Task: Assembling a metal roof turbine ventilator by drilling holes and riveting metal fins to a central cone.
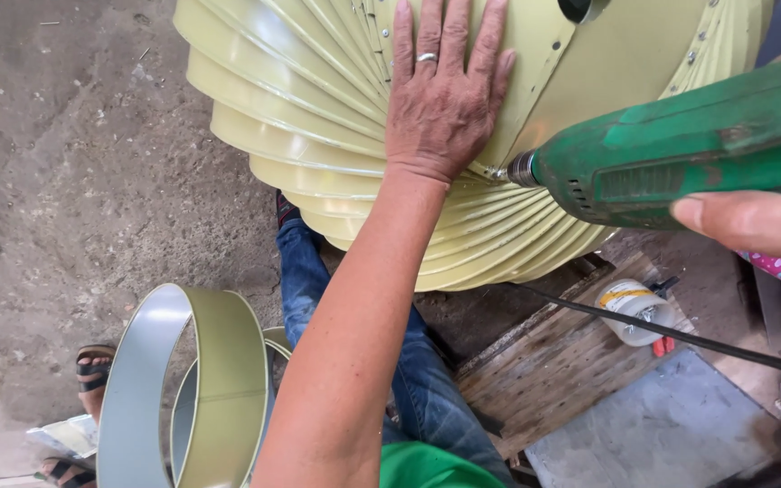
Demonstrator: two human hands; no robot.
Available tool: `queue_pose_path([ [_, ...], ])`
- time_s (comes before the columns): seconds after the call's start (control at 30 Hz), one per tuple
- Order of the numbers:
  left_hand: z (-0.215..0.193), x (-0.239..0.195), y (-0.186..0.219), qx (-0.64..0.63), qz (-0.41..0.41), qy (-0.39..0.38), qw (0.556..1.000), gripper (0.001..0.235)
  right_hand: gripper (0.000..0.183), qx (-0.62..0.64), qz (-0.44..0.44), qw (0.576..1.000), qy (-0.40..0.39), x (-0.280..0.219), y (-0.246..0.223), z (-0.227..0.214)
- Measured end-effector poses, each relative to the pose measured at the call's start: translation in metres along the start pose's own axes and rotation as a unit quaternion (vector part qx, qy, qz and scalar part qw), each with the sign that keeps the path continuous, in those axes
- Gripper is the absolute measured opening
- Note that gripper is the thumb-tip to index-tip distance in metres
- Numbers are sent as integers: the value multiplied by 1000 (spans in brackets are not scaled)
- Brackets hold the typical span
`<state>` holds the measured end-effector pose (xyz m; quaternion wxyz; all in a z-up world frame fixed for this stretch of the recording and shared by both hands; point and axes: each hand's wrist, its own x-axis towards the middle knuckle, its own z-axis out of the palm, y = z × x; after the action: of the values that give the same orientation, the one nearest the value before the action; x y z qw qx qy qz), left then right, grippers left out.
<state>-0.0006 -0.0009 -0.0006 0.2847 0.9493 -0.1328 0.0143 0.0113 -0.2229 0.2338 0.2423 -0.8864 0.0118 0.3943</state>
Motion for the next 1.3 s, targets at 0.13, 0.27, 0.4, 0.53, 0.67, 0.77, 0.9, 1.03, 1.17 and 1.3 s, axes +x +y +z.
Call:
queue_pose_path([
  [0.13, 4, -2, 1, 0, 1, 5, 1000, 50, 56, -58, -45, 996, 51, -8, -33, 13],
  [0.27, 2, -1, 0, -2, 2, -4, 1000, 50, 70, 97, -18, 989, 109, -16, -45, 21],
  [0.4, 0, 0, 0, -10, 5, -11, 1000, 52, 52, 36, -2, 996, 77, -8, -75, 13],
  [0.53, 2, 0, -2, -16, 5, -10, 1000, 53, 54, -89, 69, 993, 23, -3, -108, 8],
  [0.67, 0, -1, 1, -21, 6, -11, 1000, 52, 57, -99, 97, 990, -10, 2, -97, 8],
  [0.77, 3, 1, 1, -22, 1, -11, 1000, 51, 57, -118, 77, 990, 13, -6, -74, 17],
  [0.9, 2, -5, 0, -23, 2, -10, 1000, 51, 57, 29, -4, 998, 53, -19, -43, 26],
  [1.03, 0, -2, 2, -30, 5, -11, 999, 51, 61, 63, 41, 995, 71, -24, -49, 32],
  [1.17, 3, -3, 3, -33, 8, -14, 999, 51, 62, 51, 54, 994, 75, -30, -36, 30],
  [1.3, -3, -7, 1, -30, -2, -20, 999, 51, 63, 75, 69, 992, 78, -41, -57, 40],
])
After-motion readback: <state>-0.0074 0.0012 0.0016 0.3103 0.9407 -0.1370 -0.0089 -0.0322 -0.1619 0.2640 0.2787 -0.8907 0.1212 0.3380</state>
